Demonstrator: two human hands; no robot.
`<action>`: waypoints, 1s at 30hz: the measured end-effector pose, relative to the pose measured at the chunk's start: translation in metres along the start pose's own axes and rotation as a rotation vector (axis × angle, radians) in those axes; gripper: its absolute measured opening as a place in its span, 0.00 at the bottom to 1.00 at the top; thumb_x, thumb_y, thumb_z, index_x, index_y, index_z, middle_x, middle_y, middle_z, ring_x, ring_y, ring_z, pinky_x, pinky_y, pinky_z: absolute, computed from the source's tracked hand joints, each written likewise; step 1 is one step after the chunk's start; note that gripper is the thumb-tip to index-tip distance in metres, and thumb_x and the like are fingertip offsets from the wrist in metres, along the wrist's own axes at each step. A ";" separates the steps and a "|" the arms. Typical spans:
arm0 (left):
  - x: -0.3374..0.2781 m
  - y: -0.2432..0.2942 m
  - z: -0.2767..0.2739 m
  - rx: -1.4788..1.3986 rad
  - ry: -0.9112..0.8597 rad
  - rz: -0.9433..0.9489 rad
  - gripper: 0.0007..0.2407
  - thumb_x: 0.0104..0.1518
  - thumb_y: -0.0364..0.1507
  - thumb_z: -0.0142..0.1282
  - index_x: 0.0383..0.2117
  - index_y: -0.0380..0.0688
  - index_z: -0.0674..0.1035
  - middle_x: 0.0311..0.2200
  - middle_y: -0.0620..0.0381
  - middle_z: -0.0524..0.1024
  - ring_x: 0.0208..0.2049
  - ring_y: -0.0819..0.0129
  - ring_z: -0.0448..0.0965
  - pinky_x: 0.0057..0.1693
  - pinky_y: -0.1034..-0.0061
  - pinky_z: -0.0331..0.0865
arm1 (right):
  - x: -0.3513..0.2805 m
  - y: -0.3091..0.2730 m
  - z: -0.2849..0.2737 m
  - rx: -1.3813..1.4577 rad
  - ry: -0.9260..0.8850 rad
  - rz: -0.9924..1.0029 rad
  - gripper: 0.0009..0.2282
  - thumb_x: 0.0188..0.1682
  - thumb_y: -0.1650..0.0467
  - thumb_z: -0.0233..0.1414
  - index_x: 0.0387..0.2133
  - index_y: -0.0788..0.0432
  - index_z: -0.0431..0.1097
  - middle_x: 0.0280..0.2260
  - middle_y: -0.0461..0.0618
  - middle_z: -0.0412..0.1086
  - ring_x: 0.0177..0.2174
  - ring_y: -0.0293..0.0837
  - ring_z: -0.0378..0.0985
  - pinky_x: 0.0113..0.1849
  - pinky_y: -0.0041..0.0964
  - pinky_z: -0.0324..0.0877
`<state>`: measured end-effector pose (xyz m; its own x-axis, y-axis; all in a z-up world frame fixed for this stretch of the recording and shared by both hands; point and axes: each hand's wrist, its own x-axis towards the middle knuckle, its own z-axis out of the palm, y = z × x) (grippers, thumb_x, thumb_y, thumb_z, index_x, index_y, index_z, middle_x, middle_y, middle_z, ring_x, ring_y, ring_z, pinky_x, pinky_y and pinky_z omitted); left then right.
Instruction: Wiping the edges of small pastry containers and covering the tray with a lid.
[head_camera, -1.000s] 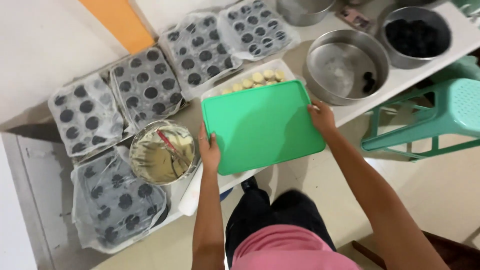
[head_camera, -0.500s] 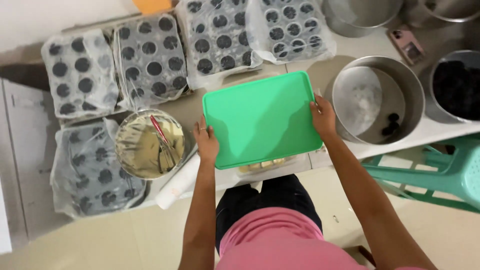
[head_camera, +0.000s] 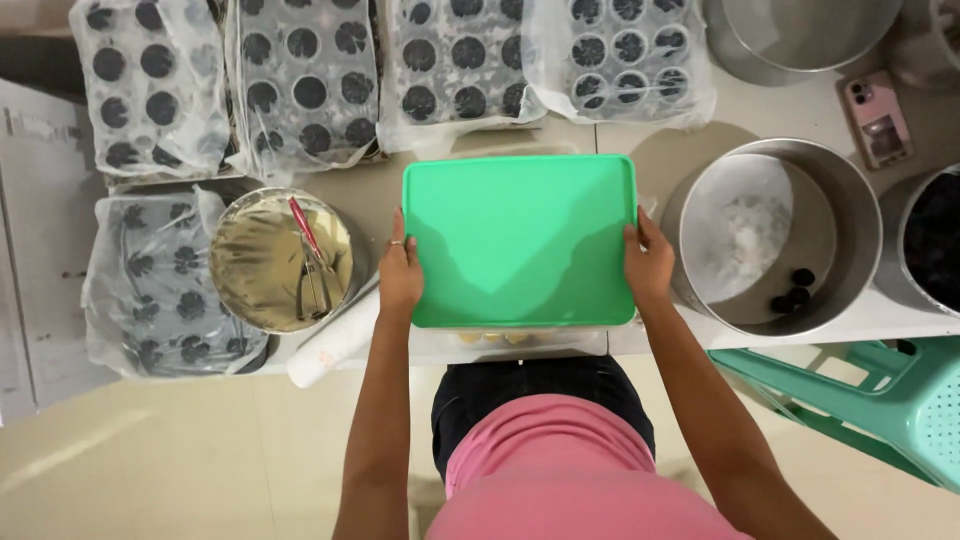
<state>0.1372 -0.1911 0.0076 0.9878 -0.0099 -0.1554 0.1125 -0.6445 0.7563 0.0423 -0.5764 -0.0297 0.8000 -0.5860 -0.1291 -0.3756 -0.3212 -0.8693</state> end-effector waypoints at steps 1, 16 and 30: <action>-0.002 0.003 -0.002 0.043 -0.036 -0.063 0.24 0.69 0.28 0.42 0.72 0.56 0.57 0.47 0.36 0.75 0.42 0.37 0.78 0.48 0.52 0.70 | 0.000 0.002 0.000 0.009 -0.015 0.041 0.19 0.56 0.69 0.53 0.61 0.56 0.67 0.51 0.54 0.75 0.43 0.44 0.79 0.45 0.37 0.73; -0.014 0.002 -0.002 0.215 0.035 0.037 0.23 0.71 0.31 0.42 0.73 0.53 0.57 0.33 0.34 0.78 0.31 0.40 0.79 0.38 0.53 0.71 | 0.010 -0.029 -0.004 -0.354 -0.031 -0.039 0.19 0.50 0.75 0.56 0.56 0.59 0.68 0.45 0.62 0.69 0.41 0.59 0.74 0.42 0.51 0.71; -0.013 -0.002 0.002 0.262 0.100 0.084 0.22 0.69 0.30 0.45 0.70 0.49 0.61 0.38 0.34 0.79 0.34 0.38 0.81 0.36 0.52 0.74 | 0.131 -0.036 0.062 -0.637 -0.040 -0.298 0.16 0.58 0.63 0.46 0.32 0.64 0.75 0.33 0.66 0.73 0.35 0.68 0.75 0.39 0.63 0.69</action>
<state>0.1240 -0.1911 0.0067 0.9997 -0.0041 -0.0261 0.0116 -0.8204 0.5716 0.1896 -0.5960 -0.0451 0.9233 -0.3817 0.0434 -0.3290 -0.8441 -0.4234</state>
